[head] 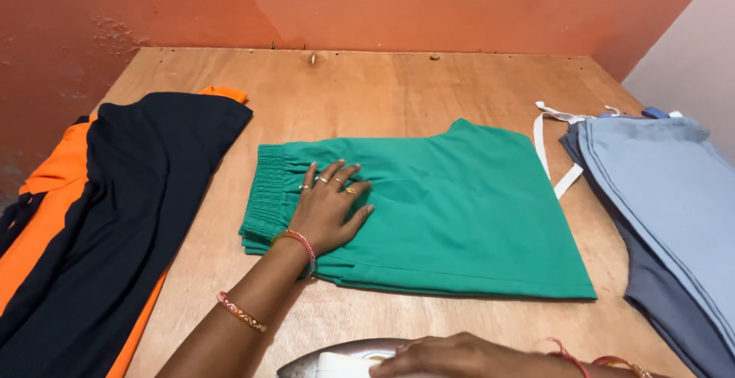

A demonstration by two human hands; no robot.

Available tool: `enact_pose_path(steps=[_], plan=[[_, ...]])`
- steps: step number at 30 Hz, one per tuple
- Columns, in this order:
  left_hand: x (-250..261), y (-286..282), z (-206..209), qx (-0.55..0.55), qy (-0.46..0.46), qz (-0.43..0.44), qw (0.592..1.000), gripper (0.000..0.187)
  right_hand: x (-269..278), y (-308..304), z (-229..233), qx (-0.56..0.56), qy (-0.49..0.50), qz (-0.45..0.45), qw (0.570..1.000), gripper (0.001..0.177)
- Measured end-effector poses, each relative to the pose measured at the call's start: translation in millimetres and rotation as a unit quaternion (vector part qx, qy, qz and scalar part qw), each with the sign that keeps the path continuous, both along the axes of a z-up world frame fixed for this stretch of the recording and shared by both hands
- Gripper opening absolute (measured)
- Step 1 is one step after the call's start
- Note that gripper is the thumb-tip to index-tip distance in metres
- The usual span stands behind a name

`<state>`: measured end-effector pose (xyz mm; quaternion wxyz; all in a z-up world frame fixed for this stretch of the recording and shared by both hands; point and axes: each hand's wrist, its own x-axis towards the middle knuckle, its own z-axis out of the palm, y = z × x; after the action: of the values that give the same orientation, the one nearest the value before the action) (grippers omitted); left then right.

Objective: The person irons a green pair of pants on a wooden table. They unfold the pants, smooth the fabric, and use an iron to press the garment flat. The person folds the pants and continues ironing the folded sections.

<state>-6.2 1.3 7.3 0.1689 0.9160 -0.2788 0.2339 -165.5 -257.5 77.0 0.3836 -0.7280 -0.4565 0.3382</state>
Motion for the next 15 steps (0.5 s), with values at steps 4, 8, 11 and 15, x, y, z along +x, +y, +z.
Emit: enact_pose_path(steps=[4, 8, 11, 15], plan=[[-3, 2, 1, -0.055, 0.023, -0.042, 0.997, 0.022, -12, -8, -10, 0.007, 0.004, -0.095, 0.995, 0.043], [-1, 4, -1, -0.073, -0.005, -0.046, 0.996, 0.027, -31, -49, 28, 0.131, 0.112, -0.284, 0.943, 0.062], [3, 2, -3, -0.026, 0.012, -0.036, 0.999, 0.031, -15, -57, 48, 0.225, 0.045, -0.334, 0.914, 0.073], [3, 1, 1, 0.000, 0.054, -0.055, 0.997, 0.047, 32, -45, 46, 0.199, -0.078, -0.420, 0.882, 0.071]])
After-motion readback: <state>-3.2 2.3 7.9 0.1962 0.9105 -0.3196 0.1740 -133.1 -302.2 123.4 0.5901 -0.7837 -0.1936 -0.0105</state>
